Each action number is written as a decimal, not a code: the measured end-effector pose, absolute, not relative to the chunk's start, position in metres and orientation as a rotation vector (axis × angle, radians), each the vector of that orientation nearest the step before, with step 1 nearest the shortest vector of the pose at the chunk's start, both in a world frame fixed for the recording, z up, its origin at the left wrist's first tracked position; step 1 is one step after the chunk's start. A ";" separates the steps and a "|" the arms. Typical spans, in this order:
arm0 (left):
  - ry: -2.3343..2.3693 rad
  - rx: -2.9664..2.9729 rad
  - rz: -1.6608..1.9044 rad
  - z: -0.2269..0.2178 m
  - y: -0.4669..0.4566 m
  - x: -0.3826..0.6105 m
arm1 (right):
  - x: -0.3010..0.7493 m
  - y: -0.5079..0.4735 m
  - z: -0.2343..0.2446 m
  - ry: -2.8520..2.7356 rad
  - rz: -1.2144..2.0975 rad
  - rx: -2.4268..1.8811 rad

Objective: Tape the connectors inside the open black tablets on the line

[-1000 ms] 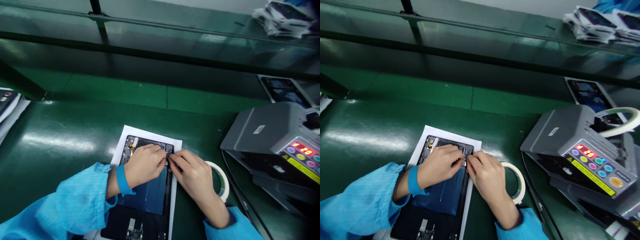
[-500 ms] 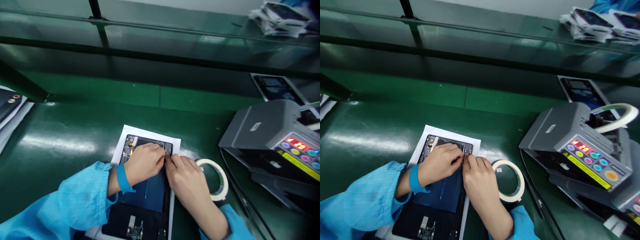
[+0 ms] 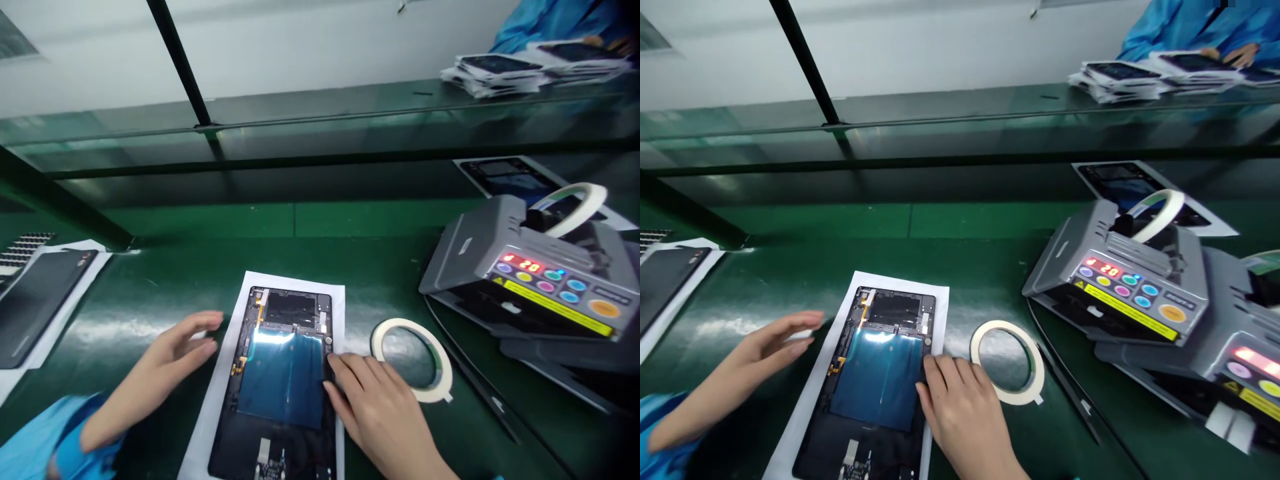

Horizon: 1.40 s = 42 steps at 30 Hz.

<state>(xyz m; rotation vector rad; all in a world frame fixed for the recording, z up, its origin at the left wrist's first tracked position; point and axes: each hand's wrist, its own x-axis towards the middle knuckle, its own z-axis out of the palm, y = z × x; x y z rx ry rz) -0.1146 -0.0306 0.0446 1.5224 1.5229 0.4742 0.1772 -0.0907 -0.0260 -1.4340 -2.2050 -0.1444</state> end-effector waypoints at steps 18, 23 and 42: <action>1.593 1.927 0.128 0.026 -0.036 -0.115 | 0.175 -0.061 -0.034 -2.326 -0.186 -1.514; 1.569 2.195 0.150 0.010 -0.034 -0.116 | 0.173 -0.062 -0.037 -2.327 -0.154 -1.559; 1.591 2.364 0.185 0.002 -0.040 -0.124 | 0.171 -0.066 -0.045 -2.241 -0.137 -1.619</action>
